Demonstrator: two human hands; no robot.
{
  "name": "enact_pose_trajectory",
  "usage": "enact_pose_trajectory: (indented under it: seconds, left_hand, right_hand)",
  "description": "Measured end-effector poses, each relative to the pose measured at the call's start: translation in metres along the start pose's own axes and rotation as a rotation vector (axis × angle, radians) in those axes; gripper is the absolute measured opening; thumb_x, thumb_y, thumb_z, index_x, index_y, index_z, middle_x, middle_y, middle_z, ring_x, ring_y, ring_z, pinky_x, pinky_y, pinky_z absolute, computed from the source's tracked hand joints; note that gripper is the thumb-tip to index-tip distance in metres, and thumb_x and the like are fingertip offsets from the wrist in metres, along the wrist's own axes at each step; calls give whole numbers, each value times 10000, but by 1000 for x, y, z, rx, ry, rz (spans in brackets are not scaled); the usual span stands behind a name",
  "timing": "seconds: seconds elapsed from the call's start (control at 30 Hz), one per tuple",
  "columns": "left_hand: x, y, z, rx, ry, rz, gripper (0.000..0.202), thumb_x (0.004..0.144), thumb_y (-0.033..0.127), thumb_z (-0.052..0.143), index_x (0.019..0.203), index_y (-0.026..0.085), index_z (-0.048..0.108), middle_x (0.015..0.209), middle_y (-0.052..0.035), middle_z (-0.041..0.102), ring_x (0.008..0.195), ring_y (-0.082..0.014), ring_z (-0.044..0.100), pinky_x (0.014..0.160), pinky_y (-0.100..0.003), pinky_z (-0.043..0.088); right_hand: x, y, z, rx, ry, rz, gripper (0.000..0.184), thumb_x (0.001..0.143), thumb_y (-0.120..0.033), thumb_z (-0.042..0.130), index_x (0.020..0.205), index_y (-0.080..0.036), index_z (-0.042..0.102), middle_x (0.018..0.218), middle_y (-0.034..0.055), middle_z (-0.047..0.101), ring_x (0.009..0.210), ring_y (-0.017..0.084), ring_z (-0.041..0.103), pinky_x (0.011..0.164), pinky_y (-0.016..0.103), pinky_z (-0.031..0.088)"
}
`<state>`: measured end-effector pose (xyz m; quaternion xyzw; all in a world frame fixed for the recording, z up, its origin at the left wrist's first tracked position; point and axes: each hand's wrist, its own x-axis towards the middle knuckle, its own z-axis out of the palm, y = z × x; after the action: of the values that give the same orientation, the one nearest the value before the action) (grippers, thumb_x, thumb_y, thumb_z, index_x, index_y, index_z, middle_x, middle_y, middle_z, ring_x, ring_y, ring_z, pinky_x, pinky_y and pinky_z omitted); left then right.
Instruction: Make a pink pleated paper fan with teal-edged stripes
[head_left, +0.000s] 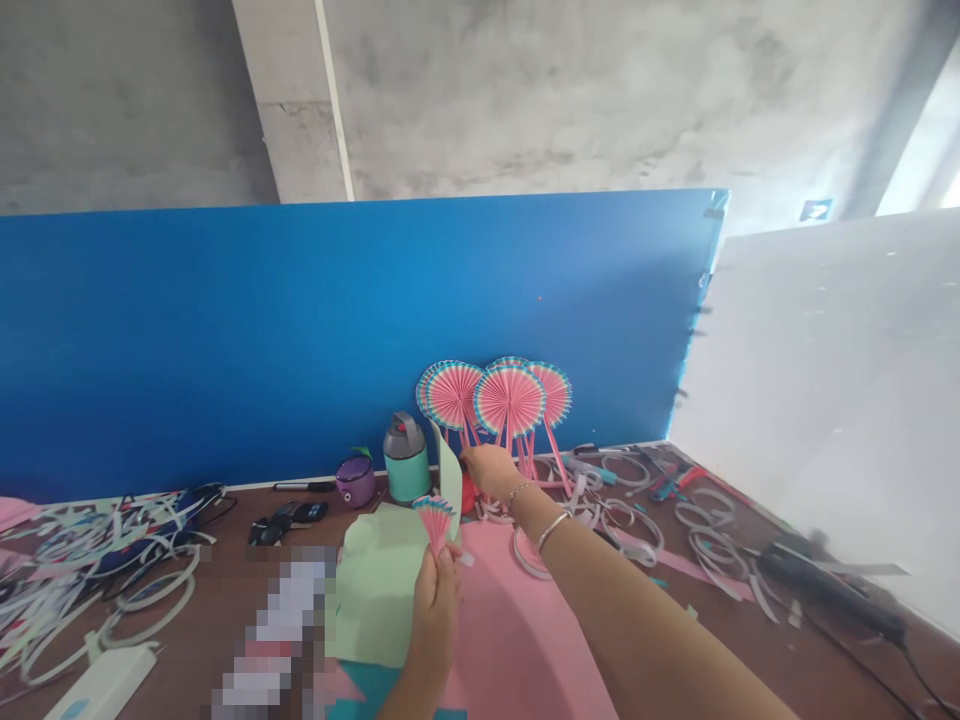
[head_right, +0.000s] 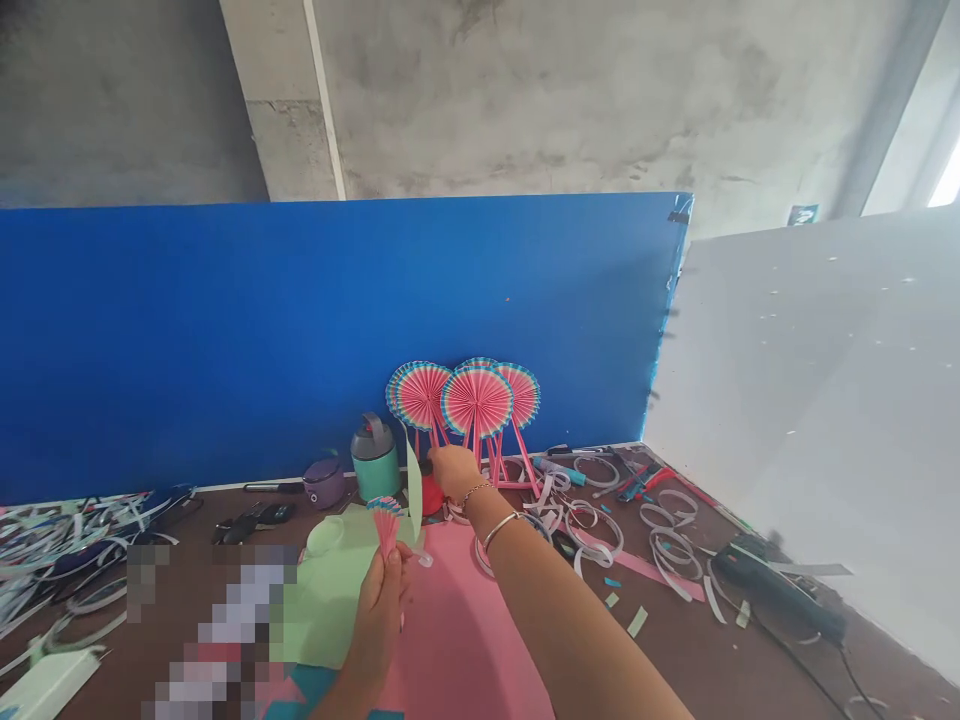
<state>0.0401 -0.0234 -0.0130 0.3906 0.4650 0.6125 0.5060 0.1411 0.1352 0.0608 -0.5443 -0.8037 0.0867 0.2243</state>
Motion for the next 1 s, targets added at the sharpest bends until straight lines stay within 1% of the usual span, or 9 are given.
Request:
enact_pose_trajectory:
  seconds: [0.1, 0.27, 0.43, 0.5, 0.57, 0.63, 0.77, 0.87, 1.0]
  left_hand:
    - [1, -1, -1, 13, 12, 7, 615, 635, 788, 489, 818, 201, 490, 559, 89, 245, 471, -80, 259, 437, -209, 232]
    - [2, 1, 0, 12, 24, 33, 615, 630, 784, 500, 818, 198, 500, 521, 92, 286, 439, -81, 269, 404, -209, 234]
    - [4, 3, -1, 2, 2, 86, 529, 694, 703, 535, 842, 195, 517, 577, 30, 466, 549, -125, 454, 449, -216, 317]
    - [4, 6, -2, -4, -14, 99, 500, 722, 674, 532, 860, 194, 518, 561, 47, 431, 537, -119, 446, 454, -212, 321]
    - [2, 9, -2, -10, -32, 94, 467, 747, 646, 527, 870, 196, 516, 538, 75, 349, 484, -98, 379, 427, -200, 283]
    - [-1, 15, -1, -19, -38, 79, 441, 761, 618, 532, 890, 196, 514, 537, 89, 287, 465, -85, 314, 412, -189, 248]
    - [-11, 26, 4, -30, -78, 12, 459, 753, 569, 573, 1002, 189, 510, 526, 101, 239, 454, -84, 256, 388, -181, 215]
    - [-16, 28, 8, -27, -170, -69, 522, 737, 564, 590, 1078, 180, 494, 505, 109, 251, 436, -85, 254, 366, -182, 193]
    - [-17, 26, 11, -10, -304, -129, 459, 731, 606, 571, 883, 174, 531, 485, 124, 236, 397, -54, 193, 397, -182, 247]
  right_hand:
    - [3, -1, -7, 99, 45, 0, 140, 781, -138, 543, 835, -140, 672, 823, 165, 696, 878, 283, 635, 750, 349, 415]
    - [-4, -4, -32, 411, 197, -9, 223, 844, -233, 437, 913, -160, 635, 875, 98, 690, 831, 205, 629, 715, 299, 430]
    - [-31, -5, -64, 757, 273, -52, 330, 845, -420, 425, 949, -162, 603, 918, 83, 685, 871, 176, 629, 673, 255, 452]
    - [-51, -5, -74, 1076, 280, -64, 311, 792, -453, 530, 901, -171, 604, 909, 81, 685, 851, 178, 631, 646, 251, 444]
    - [-73, -3, -77, 1371, 193, -35, 274, 711, -432, 658, 823, -187, 605, 970, 70, 676, 819, 171, 628, 582, 231, 419]
    - [-96, -1, -73, 1465, 64, 34, 267, 695, -413, 695, 830, -198, 614, 1021, 63, 661, 728, 141, 617, 494, 210, 364]
    - [-131, 8, -47, 1475, -121, 158, 271, 703, -417, 704, 825, -190, 620, 610, -14, 599, 455, 74, 496, 399, 192, 208]
    - [-146, 11, -25, 1450, -187, 225, 276, 676, -420, 729, 792, -193, 625, 472, -67, 480, 393, 65, 424, 400, 200, 191]
    - [-153, 8, -7, 1391, -209, 215, 268, 659, -416, 737, 766, -177, 680, 543, -44, 519, 400, 45, 360, 415, 220, 172]
